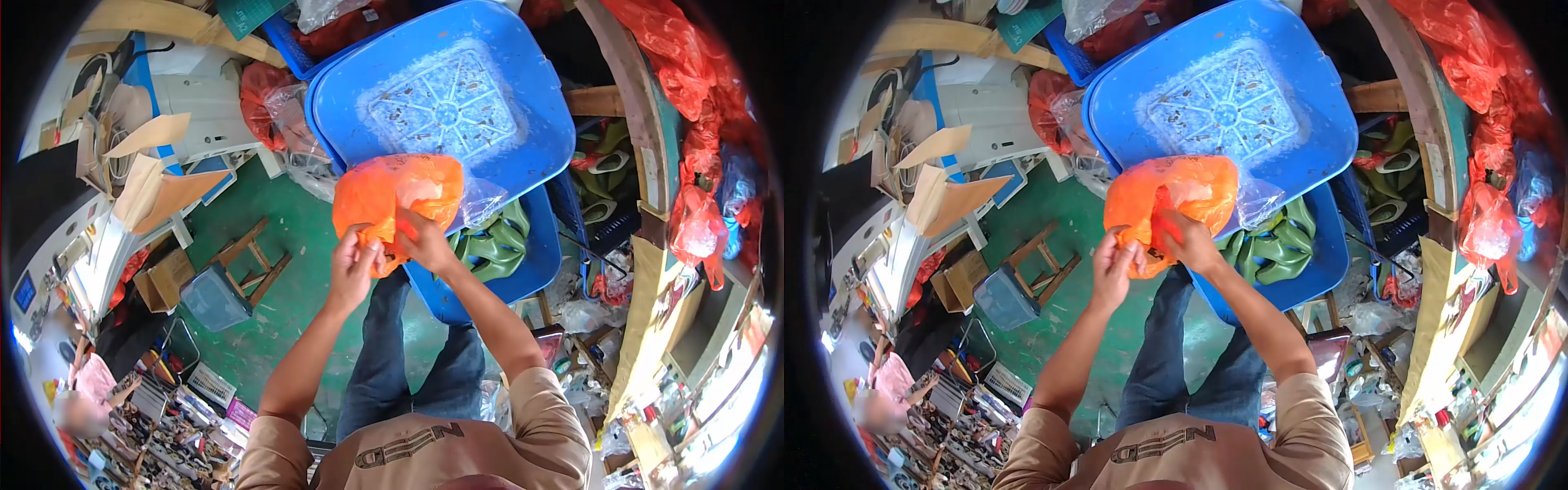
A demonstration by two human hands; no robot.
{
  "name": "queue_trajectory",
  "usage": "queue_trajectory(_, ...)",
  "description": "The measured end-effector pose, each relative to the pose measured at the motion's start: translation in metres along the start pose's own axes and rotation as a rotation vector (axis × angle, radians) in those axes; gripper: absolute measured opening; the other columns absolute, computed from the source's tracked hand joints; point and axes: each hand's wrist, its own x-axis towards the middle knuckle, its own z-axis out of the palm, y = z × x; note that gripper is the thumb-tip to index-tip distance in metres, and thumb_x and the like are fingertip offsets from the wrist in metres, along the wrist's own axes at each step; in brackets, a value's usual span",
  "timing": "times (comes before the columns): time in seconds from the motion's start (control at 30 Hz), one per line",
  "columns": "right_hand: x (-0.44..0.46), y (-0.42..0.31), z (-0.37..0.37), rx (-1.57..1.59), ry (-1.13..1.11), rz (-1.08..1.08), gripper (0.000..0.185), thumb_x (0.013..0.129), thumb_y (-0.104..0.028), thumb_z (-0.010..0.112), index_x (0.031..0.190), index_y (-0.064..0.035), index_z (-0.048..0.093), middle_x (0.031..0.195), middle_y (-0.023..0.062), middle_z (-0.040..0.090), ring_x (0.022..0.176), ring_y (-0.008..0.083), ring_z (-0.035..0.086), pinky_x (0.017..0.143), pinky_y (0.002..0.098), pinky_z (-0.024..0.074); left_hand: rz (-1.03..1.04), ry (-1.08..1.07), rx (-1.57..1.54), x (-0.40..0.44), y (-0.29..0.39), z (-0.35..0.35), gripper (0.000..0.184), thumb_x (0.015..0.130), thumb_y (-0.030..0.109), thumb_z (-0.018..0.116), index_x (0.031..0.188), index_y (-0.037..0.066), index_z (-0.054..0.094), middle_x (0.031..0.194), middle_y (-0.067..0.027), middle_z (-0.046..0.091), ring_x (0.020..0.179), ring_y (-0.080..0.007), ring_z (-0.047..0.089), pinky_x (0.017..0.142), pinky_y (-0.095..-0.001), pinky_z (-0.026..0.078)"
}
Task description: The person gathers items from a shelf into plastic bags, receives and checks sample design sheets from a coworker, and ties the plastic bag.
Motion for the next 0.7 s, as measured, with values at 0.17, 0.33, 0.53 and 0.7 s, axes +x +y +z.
queue_trajectory(0.17, 0.005, 0.081, -0.088, -0.714, 0.515, -0.105, 0.033, 0.075, -0.01, 0.066, 0.106, -0.0027, 0.059, 0.111, 0.0188, 0.059, 0.105, 0.0376, 0.053, 0.089, 0.0477, 0.0429, -0.021, 0.001, 0.022, -0.002, 0.017, -0.008, 0.022, 0.096, 0.012, 0.049, 0.113, -0.001, 0.049, 0.068, -0.0028, 0.048, 0.057, -0.0098, 0.048, 0.053, -0.0247, 0.043)
queue_trajectory(0.33, 0.023, 0.17, -0.071, -1.133, 0.16, 0.301, 0.053, 0.079, -0.019, 0.061, 0.131, -0.0114, 0.05, 0.117, 0.0165, 0.059, 0.113, 0.037, 0.051, 0.097, 0.0552, 0.0346, -0.064, -0.017, -0.031, -0.01, 0.012, -0.006, 0.031, 0.095, 0.012, 0.051, 0.122, -0.003, 0.048, 0.066, -0.001, 0.048, 0.056, -0.0084, 0.047, 0.053, -0.0245, 0.042)
queue_trajectory(0.53, -0.033, 0.14, -0.096, -0.716, 0.148, 0.5, 0.02, 0.079, -0.012, 0.052, 0.094, -0.0075, 0.065, 0.101, 0.0162, 0.064, 0.094, 0.0364, 0.06, 0.081, 0.0459, 0.0481, -0.012, -0.093, 0.181, -0.027, 0.044, 0.021, 0.041, 0.095, 0.009, 0.05, 0.135, 0.002, 0.044, 0.069, 0.0002, 0.049, 0.057, -0.0058, 0.045, 0.054, -0.0226, 0.042)
queue_trajectory(0.7, -0.162, 0.022, -0.138, -0.367, 0.446, 0.054, 0.015, 0.078, -0.011, 0.06, 0.085, 0.0018, 0.063, 0.107, 0.0219, 0.061, 0.103, 0.0384, 0.058, 0.083, 0.0433, 0.0491, 0.047, -0.15, 0.334, -0.059, 0.058, 0.061, 0.039, 0.096, 0.007, 0.047, 0.135, 0.005, 0.046, 0.081, -0.0013, 0.056, 0.058, -0.0049, 0.046, 0.055, -0.0209, 0.042)
